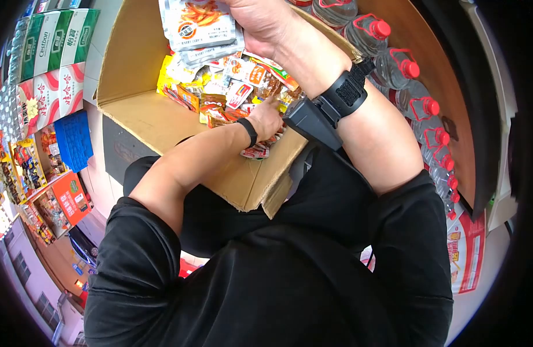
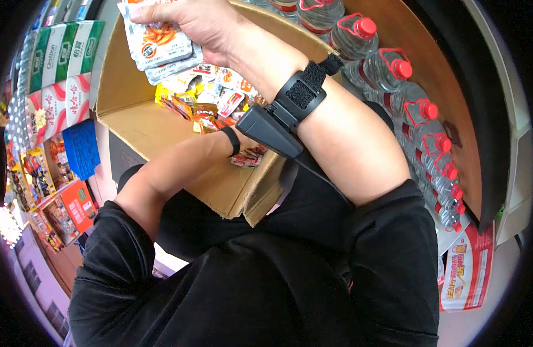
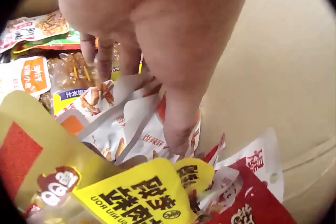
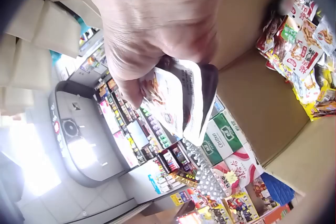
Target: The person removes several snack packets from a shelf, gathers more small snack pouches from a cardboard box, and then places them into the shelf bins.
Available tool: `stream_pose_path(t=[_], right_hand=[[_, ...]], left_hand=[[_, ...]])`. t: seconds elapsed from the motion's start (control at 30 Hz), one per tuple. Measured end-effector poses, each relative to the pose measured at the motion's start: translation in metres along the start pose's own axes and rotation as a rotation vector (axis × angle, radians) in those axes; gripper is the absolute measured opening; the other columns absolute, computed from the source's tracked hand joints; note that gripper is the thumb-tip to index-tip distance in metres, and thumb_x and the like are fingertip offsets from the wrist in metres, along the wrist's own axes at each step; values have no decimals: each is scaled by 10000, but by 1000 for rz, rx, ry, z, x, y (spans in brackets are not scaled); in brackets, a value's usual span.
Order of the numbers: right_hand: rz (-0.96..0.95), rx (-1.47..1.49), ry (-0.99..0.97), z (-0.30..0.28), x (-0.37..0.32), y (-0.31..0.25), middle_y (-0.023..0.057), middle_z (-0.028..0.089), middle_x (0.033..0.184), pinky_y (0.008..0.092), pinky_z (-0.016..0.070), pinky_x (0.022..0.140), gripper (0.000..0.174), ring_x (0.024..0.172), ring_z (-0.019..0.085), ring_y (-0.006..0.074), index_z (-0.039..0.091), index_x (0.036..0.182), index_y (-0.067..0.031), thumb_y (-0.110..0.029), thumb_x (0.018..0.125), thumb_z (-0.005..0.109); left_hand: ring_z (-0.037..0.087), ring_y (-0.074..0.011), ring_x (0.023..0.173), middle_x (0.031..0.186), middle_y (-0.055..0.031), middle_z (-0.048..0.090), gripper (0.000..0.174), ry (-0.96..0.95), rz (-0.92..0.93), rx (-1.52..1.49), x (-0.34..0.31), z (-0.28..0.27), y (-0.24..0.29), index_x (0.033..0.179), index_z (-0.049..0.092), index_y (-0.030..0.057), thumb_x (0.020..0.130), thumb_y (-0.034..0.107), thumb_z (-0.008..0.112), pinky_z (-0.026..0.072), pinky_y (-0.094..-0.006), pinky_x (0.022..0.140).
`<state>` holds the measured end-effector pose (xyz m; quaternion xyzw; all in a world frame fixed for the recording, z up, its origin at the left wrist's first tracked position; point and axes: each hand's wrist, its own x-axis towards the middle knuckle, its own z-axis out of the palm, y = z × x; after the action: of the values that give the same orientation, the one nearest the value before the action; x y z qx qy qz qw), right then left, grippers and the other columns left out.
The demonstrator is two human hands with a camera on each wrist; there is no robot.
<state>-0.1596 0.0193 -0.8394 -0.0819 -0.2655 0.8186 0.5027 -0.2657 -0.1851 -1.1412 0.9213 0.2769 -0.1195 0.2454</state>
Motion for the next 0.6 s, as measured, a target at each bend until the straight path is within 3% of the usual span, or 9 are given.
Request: stream_pose_path(t=[0.07,0.17,0.23,0.3,0.37,0.43,0.47,0.5,0.6], right_hand=[[-1,-27,-11,-8,2,7,41,743,1090,290,603,818,394,916,712,113,683,1267,-39,-62,898,818],[-11,-90,-23,-16,5,11,42,742,1102,286,603,813,397,913,712,112,680,1273,-38,-59,900,815],[-23,-122,-27,-12,5,7,42,742,1107,283,601,812,401,912,711,110,678,1277,-36,-59,901,815],[10,44,-11,-1,-3,0,40,741,1101,273,593,813,412,908,708,107,675,1289,-37,-59,901,813],[28,42,-18,0,-3,-2,42,742,1106,281,597,815,424,914,711,113,672,1300,-40,-59,901,813],[-15,23,4,0,0,-1,47,743,1106,301,610,811,425,917,718,124,669,1296,-44,-54,897,814],[-14,21,1,-3,2,0,47,743,1106,301,610,811,425,917,718,124,669,1296,-44,-54,897,814],[6,29,9,-7,4,4,50,743,1105,308,614,811,424,917,722,134,667,1291,-43,-54,895,817],[39,65,33,-8,3,6,54,743,1100,318,619,815,417,916,730,153,666,1279,-46,-56,892,822]], left_hand=[[567,-257,1348,1189,-26,774,237,-59,-69,16,-3,11,-6,1082,819,195,899,277,692,353,-469,1177],[600,-249,1306,1162,-32,774,255,48,-164,-225,5,51,-21,1104,800,191,875,280,729,391,-484,1136],[637,-251,1252,1156,-55,773,262,-122,-80,14,1,-20,-15,1096,791,175,856,271,743,402,-484,1124],[672,-261,1188,1131,-88,771,274,-259,-34,47,-7,-107,-12,1076,786,172,822,273,776,420,-474,1109],[690,-288,1167,1144,-117,768,407,-308,-80,-18,-9,-125,-30,1150,783,169,764,279,845,485,-451,1060],[707,-321,1140,1172,-140,761,540,-467,-308,-178,-13,-185,-26,1237,765,151,722,256,887,542,-432,1000],[731,-391,983,1037,-198,766,297,-310,-207,-282,-22,-183,-42,1077,754,59,796,155,761,586,-444,863],[736,-375,994,1040,-203,767,408,-195,-197,-333,-28,-182,-58,1140,758,55,754,174,807,580,-432,887],[730,-325,1028,1095,-196,760,547,-180,-394,-449,-35,-215,-85,1234,721,23,743,195,887,572,-420,911]])
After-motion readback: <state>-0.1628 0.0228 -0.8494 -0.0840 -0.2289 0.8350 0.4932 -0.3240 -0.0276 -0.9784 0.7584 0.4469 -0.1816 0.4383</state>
